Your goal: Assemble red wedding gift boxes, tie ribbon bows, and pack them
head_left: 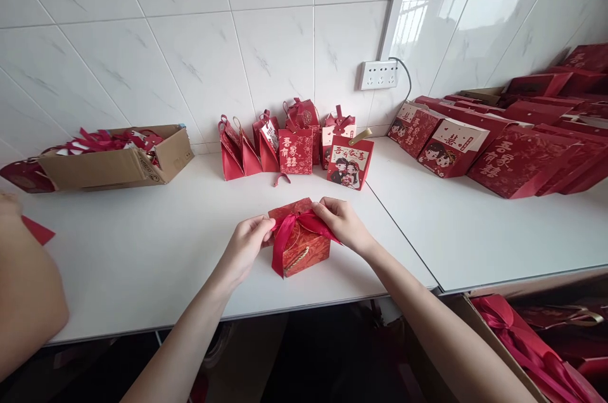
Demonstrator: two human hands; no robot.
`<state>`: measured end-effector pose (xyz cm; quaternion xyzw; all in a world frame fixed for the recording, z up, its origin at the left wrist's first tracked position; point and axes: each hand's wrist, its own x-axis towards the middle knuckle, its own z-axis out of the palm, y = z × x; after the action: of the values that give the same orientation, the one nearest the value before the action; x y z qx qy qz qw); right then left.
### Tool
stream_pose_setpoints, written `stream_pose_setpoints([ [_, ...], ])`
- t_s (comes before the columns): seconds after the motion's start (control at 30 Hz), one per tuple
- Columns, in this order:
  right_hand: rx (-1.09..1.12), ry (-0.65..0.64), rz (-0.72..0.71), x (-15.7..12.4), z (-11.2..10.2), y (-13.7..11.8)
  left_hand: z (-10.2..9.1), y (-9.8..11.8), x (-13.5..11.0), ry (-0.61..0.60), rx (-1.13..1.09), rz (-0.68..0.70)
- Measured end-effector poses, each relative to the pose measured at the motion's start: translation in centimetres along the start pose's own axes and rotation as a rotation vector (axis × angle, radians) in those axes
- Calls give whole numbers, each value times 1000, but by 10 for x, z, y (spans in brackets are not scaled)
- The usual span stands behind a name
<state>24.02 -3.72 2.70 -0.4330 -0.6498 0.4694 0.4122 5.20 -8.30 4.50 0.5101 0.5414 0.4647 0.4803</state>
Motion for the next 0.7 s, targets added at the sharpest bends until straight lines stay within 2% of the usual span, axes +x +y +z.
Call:
stream_pose_setpoints([
  [0.2, 167, -43, 34, -2, 3, 9, 7, -6, -1, 9, -18, 18],
  [0.33, 184, -77, 44, -1, -2, 10, 6, -8, 1, 1, -22, 7],
  [0.4, 127, -72, 43, -2, -8, 8, 3, -9, -1, 3, -15, -12],
  [0.47, 12, -15, 19, -6, -16, 6, 0, -9, -8, -31, 28, -53],
  [0.53, -103, 54, -74, -11, -24, 5, -4, -8, -16, -115, 117, -76],
  [0.57, -144, 46, -148, -13, -27, 4, -5, -6, -21, -161, 167, -78],
  [0.6, -172, -4, -227, -14, -30, 4, -5, -3, -25, -198, 210, -76],
  [0.7, -262, -276, -389, -13, -35, 3, -3, 7, -36, -228, 269, -76],
])
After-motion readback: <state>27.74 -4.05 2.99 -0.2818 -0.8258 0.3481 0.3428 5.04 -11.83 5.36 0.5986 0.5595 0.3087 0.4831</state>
